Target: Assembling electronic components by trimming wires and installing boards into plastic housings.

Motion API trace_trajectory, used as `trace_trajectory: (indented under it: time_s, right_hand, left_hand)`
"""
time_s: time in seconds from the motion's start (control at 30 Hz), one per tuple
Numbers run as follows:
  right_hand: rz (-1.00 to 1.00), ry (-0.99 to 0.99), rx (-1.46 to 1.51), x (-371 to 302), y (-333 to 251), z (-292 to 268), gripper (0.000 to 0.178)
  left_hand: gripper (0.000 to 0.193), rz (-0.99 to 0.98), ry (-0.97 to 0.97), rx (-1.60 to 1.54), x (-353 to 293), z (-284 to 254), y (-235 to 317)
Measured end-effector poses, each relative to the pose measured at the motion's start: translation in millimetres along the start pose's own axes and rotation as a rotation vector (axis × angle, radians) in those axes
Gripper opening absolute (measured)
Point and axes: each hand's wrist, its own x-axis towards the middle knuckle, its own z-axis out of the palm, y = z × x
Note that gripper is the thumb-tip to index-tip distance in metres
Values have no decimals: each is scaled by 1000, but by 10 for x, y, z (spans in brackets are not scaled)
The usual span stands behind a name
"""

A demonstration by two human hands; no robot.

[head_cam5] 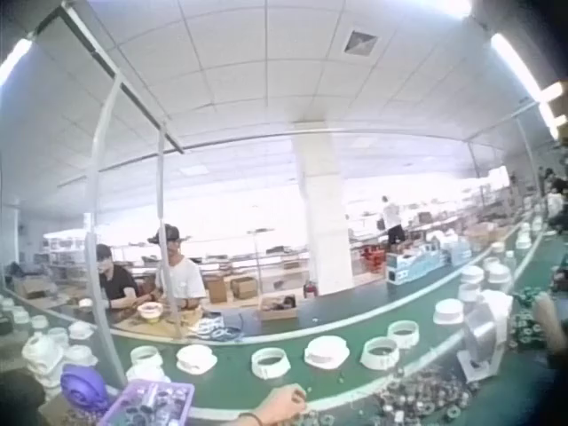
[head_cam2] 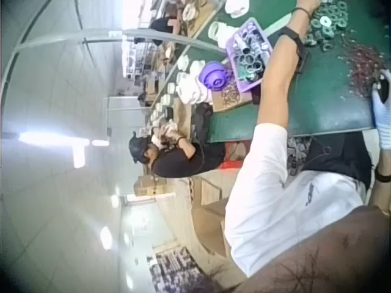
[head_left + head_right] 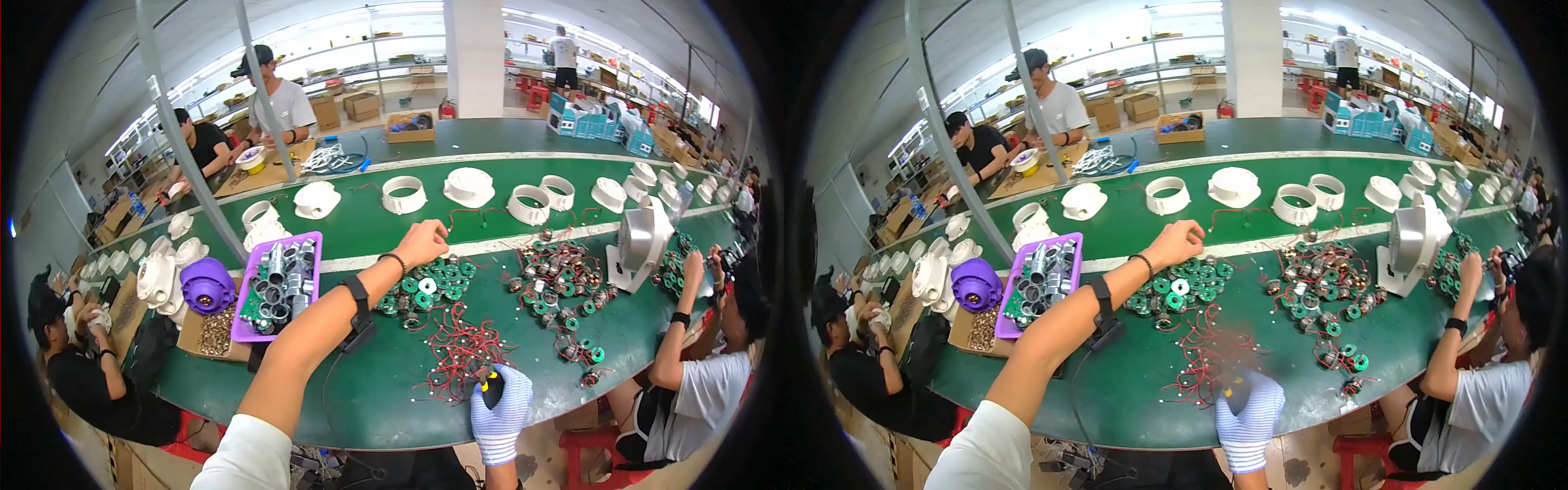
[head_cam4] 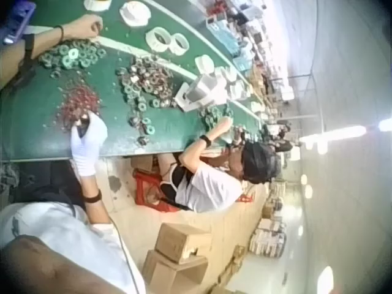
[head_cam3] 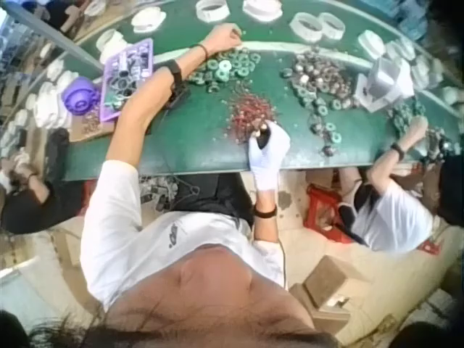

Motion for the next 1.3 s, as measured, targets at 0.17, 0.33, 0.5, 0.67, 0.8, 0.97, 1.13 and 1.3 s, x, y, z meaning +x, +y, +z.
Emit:
trace_trajectory:
  time_s: [0.17, 0.33, 0.5, 0.67, 0.8, 0.97, 1.13, 1.3]
  right_hand:
    - [22, 0, -85, -65, -63, -14, 47]
    - [4, 6, -54, 30, -96, -66, 45]
    - [11, 54, -62, 21, -22, -54, 41]
    - [11, -2, -35, 25, -19, -38, 43]
    - [31, 36, -69, -19, -30, -59, 44]
    - [11, 22, -55, -76, -49, -44, 46]
    - [-21, -37, -45, -8, -3, -66, 45]
    - [-111, -87, -71, 58, -86, -118, 43]
  left_hand:
    - [61, -5, -14, 258, -8, 254, 248]
    - [81, -56, -33, 579, -85, 433, 624]
    - [70, 10, 44, 640, 36, 613, 550]
    - [33, -95, -141, 486, 358, 499, 109]
    - [28, -86, -35, 293, 301, 441, 244]
    - [33, 187, 235, 135, -133, 99, 489]
    - [38, 104, 0, -760, -1299, -26, 1003]
    - [41, -46, 40, -1059, -2423, 159, 974]
